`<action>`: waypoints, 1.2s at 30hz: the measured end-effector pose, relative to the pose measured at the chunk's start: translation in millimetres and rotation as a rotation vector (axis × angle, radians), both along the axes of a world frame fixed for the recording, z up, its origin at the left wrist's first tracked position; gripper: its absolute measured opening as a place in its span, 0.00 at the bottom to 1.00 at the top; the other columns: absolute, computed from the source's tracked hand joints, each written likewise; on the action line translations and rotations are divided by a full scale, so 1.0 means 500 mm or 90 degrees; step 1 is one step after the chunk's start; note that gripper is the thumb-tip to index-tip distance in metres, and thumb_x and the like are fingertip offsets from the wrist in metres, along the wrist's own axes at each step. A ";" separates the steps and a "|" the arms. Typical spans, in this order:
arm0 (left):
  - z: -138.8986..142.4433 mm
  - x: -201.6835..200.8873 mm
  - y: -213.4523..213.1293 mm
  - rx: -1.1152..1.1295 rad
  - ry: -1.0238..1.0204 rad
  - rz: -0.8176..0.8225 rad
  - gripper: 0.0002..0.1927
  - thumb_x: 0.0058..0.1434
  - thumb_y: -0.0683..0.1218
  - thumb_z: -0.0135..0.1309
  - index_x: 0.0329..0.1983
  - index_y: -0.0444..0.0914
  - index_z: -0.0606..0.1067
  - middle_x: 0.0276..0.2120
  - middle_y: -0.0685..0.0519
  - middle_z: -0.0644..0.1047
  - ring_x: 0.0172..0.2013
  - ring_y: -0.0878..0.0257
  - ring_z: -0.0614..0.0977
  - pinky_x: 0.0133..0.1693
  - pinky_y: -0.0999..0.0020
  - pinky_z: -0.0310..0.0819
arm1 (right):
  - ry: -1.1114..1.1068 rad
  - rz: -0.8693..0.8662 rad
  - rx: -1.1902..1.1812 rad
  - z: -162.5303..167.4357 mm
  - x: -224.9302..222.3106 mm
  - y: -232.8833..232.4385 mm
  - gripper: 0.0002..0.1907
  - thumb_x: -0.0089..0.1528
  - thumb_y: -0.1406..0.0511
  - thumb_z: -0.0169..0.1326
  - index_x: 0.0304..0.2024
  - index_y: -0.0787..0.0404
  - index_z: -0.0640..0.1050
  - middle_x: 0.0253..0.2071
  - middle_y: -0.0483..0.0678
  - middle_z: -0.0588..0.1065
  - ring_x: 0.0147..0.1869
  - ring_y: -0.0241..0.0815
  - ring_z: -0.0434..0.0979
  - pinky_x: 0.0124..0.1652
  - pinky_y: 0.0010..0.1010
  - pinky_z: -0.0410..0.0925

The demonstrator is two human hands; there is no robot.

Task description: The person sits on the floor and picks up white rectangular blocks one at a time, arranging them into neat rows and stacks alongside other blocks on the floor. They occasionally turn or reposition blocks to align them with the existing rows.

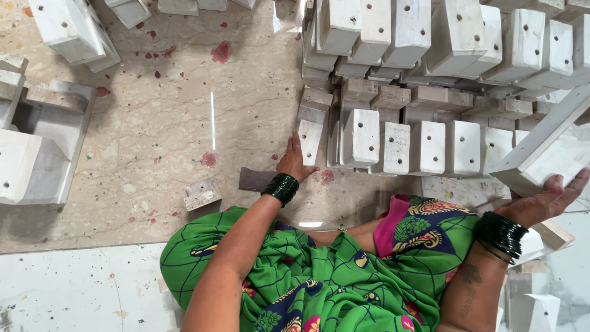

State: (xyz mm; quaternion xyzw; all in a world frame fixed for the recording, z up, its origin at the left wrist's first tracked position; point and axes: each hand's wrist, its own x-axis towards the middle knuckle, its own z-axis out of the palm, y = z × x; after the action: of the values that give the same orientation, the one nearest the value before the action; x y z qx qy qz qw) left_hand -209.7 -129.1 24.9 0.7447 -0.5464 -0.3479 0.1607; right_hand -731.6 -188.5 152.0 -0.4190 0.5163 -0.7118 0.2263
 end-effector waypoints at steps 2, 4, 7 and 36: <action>0.005 -0.007 -0.004 0.013 0.006 0.015 0.76 0.43 0.63 0.73 0.77 0.39 0.31 0.75 0.38 0.52 0.51 0.41 0.81 0.46 0.54 0.80 | -0.035 0.050 -0.012 -0.005 -0.008 -0.002 0.27 0.76 0.63 0.43 0.78 0.44 0.62 0.53 0.44 0.68 0.67 0.46 0.67 0.57 0.56 0.71; 0.008 -0.014 -0.012 -0.023 0.006 0.024 0.76 0.42 0.64 0.74 0.77 0.39 0.31 0.74 0.37 0.54 0.51 0.41 0.81 0.46 0.55 0.80 | -0.066 0.076 -0.011 -0.006 -0.011 -0.006 0.29 0.75 0.63 0.46 0.79 0.44 0.61 0.56 0.45 0.67 0.69 0.50 0.67 0.58 0.60 0.72; 0.009 -0.021 -0.024 -0.069 0.017 0.045 0.76 0.41 0.63 0.74 0.77 0.38 0.33 0.72 0.38 0.58 0.52 0.42 0.81 0.47 0.55 0.79 | -0.099 0.078 0.004 -0.003 -0.010 -0.010 0.33 0.71 0.62 0.49 0.80 0.44 0.62 0.62 0.45 0.66 0.74 0.57 0.67 0.60 0.65 0.74; 0.036 -0.007 -0.005 -0.072 0.053 -0.001 0.48 0.59 0.59 0.63 0.75 0.42 0.53 0.68 0.42 0.65 0.62 0.42 0.72 0.59 0.51 0.70 | 0.598 -0.080 0.355 0.042 0.102 -0.051 0.30 0.66 0.58 0.65 0.70 0.54 0.75 0.78 0.65 0.49 0.78 0.65 0.56 0.72 0.46 0.59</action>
State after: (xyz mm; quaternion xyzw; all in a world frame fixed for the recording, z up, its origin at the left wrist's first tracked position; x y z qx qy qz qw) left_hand -213.5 -131.8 43.0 0.7188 -0.5587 -0.3472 0.2250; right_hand -680.6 -214.1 173.1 -0.5842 0.7549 -0.2965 0.0315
